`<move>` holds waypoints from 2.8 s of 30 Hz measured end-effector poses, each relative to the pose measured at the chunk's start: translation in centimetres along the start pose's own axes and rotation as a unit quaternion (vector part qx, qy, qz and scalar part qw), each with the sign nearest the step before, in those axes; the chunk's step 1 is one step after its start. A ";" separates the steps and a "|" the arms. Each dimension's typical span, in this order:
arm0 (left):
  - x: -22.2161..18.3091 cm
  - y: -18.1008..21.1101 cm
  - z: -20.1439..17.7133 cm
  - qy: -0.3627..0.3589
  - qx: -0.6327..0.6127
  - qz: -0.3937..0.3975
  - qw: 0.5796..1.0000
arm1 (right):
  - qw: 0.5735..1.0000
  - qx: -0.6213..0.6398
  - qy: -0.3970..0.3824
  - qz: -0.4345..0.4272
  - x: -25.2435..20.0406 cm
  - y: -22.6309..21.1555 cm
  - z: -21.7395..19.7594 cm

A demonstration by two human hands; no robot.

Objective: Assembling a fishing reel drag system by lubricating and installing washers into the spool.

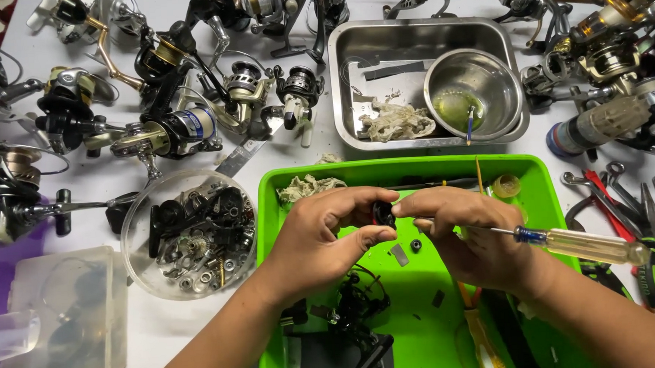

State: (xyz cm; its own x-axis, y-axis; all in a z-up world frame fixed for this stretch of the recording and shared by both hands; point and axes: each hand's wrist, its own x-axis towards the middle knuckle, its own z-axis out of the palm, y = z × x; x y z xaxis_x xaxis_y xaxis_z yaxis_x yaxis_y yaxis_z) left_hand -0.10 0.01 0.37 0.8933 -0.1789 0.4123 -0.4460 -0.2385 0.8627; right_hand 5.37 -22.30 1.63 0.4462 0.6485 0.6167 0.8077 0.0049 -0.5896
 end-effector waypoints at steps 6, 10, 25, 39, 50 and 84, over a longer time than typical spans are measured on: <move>0.2 0.1 -0.2 -0.014 -0.012 -0.036 0.999 | 0.999 0.011 0.004 0.036 -0.3 -0.2 0.1; 0.3 0.0 -0.1 -0.017 -0.012 -0.040 0.999 | 0.996 0.040 -0.002 0.077 -1.3 0.5 0.0; 0.4 0.1 0.0 -0.018 -0.027 -0.048 0.998 | 0.991 0.095 0.058 0.077 -0.9 0.0 0.0; 0.3 0.2 0.0 -0.016 -0.042 -0.048 0.998 | 0.999 0.034 0.036 0.014 0.0 -0.4 0.2; 0.4 0.3 0.0 -0.014 -0.069 -0.065 0.995 | 1.000 -0.008 0.029 0.000 0.1 -0.4 0.2; 2.3 2.2 -0.4 0.059 -0.139 -0.290 0.945 | 0.598 -0.484 -0.173 0.615 -14.2 -1.8 -15.8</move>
State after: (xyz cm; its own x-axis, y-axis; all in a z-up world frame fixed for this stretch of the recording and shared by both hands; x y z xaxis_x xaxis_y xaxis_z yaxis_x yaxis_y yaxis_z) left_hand 1.01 -0.51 3.37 0.9904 0.0156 -0.1373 0.1374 -0.0008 0.9905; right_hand 3.72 -43.57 2.18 0.9609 -0.1723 -0.2166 -0.1304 -0.9722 0.1946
